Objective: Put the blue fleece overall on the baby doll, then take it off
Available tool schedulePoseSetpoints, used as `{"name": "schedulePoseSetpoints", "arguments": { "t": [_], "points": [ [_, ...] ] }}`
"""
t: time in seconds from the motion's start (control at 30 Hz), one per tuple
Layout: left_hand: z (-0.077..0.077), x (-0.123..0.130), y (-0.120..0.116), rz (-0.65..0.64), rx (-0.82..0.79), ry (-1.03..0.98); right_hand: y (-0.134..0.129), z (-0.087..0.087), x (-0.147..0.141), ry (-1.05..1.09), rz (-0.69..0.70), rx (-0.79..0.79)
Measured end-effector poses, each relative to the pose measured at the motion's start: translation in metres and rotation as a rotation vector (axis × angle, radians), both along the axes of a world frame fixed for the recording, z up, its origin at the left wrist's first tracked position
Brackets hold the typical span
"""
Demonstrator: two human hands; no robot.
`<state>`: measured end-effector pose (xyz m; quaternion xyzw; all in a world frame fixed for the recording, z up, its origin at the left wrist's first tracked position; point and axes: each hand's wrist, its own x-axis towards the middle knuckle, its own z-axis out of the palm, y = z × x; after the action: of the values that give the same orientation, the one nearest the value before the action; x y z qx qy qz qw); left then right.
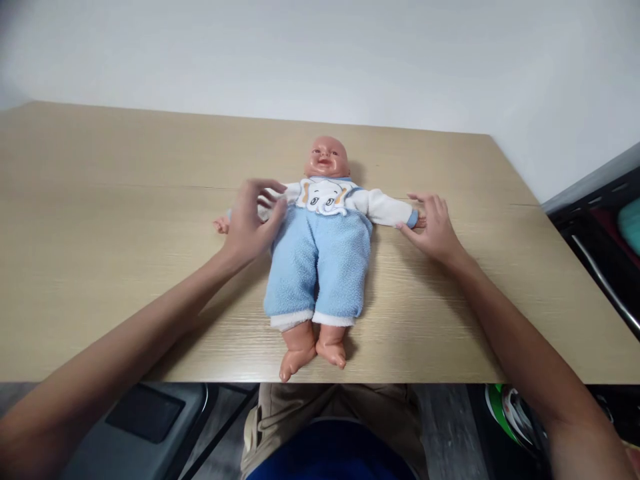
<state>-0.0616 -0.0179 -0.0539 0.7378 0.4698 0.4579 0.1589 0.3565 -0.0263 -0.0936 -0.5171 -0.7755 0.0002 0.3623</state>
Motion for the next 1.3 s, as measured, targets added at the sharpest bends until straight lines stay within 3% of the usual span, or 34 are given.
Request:
{"name": "schedulePoseSetpoints", "arguments": {
  "t": [0.1, 0.2, 0.33, 0.5, 0.6, 0.7, 0.83, 0.97, 1.13, 1.3],
  "points": [
    [0.024, 0.03, 0.012, -0.197, 0.051, 0.122, 0.006, -0.008, 0.008, -0.039, 0.049, -0.069],
    [0.037, 0.066, 0.034, -0.337, 0.119, 0.3, 0.007, -0.006, 0.005, -0.057, 0.014, 0.002],
    [0.037, 0.112, 0.061, -0.488, 0.115, 0.529, -0.005, 0.01, -0.011, 0.08, -0.044, 0.086],
    [0.026, 0.134, 0.069, -0.476, 0.043, 0.655, -0.025, 0.017, -0.042, 0.505, 0.089, -0.09],
    [0.019, 0.129, 0.068, -0.423, 0.057, 0.562, -0.025, 0.003, -0.05, 0.658, 0.163, -0.215],
    [0.015, 0.123, 0.069, -0.413, 0.072, 0.402, -0.02, -0.016, -0.05, 0.65, 0.176, -0.342],
    [0.012, 0.115, 0.067, -0.416, 0.078, 0.107, -0.018, -0.028, -0.05, 0.364, 0.3, -0.393],
    [0.009, 0.107, 0.064, -0.395, 0.014, -0.15, -0.02, -0.022, -0.064, 0.202, 0.381, -0.368],
    [0.002, 0.092, 0.068, -0.348, -0.107, -0.438, -0.011, -0.014, -0.099, 0.525, 0.458, -0.527],
    [0.007, 0.073, 0.071, -0.23, -0.116, -0.649, 0.009, -0.002, -0.138, 0.805, 0.505, -0.598]
  ]
}}
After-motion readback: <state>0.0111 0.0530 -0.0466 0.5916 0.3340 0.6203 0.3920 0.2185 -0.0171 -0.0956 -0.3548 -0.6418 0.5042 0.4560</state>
